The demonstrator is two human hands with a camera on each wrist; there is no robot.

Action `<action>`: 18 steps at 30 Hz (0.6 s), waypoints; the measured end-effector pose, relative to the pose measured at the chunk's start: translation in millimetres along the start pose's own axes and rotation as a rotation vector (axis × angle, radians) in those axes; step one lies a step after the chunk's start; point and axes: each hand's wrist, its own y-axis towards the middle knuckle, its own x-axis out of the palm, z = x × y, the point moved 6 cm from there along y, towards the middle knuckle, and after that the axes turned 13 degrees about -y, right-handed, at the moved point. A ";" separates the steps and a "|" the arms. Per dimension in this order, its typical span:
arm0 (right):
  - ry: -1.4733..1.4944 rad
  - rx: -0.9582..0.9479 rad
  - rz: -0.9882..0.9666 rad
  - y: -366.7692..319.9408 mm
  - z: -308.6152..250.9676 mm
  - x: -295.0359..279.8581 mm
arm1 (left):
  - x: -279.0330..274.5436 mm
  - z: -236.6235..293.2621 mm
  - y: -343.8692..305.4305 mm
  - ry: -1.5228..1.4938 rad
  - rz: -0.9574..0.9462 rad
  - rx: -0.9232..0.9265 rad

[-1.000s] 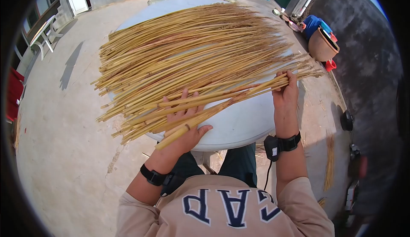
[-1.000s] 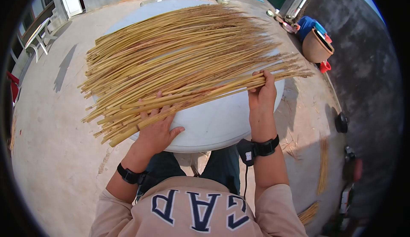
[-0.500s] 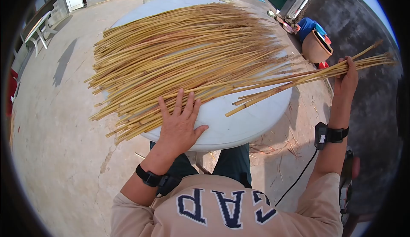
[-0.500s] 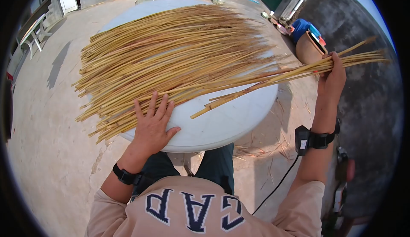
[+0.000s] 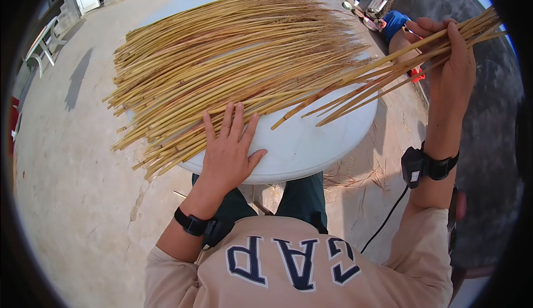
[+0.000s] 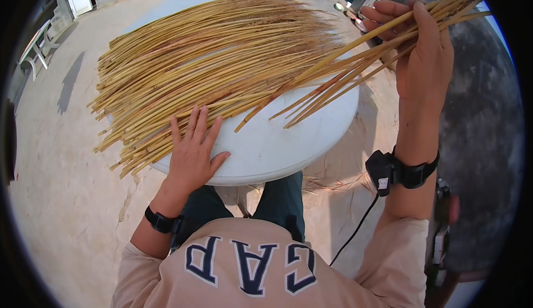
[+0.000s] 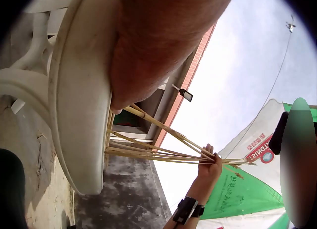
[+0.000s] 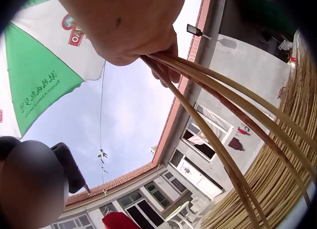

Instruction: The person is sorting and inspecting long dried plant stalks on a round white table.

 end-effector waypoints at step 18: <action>0.088 -0.005 0.032 -22.3 16.2 56.3 | 3.9 -1.7 2.2 0.081 -0.013 0.025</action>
